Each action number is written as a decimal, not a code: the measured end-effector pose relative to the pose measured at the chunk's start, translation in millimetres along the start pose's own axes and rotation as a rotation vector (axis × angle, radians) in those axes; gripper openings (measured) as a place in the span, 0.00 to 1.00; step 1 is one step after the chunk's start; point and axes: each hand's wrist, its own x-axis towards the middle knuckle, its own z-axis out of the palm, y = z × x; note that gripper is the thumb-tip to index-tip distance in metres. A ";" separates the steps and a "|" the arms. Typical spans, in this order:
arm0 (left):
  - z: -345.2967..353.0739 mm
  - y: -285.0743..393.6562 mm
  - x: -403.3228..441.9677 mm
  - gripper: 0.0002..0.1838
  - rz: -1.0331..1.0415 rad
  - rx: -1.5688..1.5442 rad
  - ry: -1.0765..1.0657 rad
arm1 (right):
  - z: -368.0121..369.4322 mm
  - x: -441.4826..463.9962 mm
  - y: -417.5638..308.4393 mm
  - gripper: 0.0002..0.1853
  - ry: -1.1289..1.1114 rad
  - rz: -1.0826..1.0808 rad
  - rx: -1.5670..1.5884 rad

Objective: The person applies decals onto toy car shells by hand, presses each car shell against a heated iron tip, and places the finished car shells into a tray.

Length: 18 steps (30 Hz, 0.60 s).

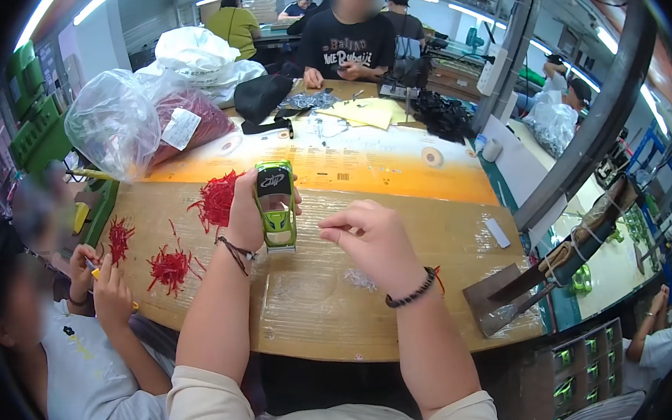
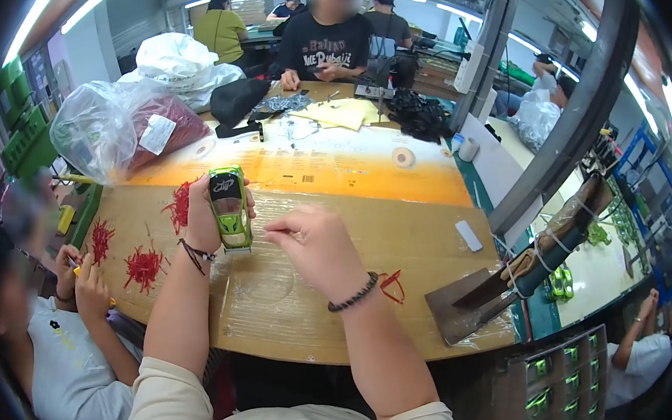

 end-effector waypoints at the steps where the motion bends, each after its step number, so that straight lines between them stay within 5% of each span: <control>1: 1.7 0.8 -1.0 0.33 -0.005 -0.002 0.007 | -3.9 -0.7 -11.9 0.07 -0.014 -0.032 0.145; 7: 1.0 2.5 -0.4 0.34 -0.016 -0.029 -0.019 | -30.7 -17.5 -91.5 0.16 0.102 -0.640 0.560; 12: 4.4 5.1 -1.5 0.34 0.001 0.013 -0.033 | -5.2 -28.5 -143.1 0.16 0.336 -0.695 1.041; 18: 5.4 5.4 -3.3 0.35 -0.012 -0.028 -0.075 | -62.7 -10.4 -91.6 0.08 -0.117 -0.808 0.701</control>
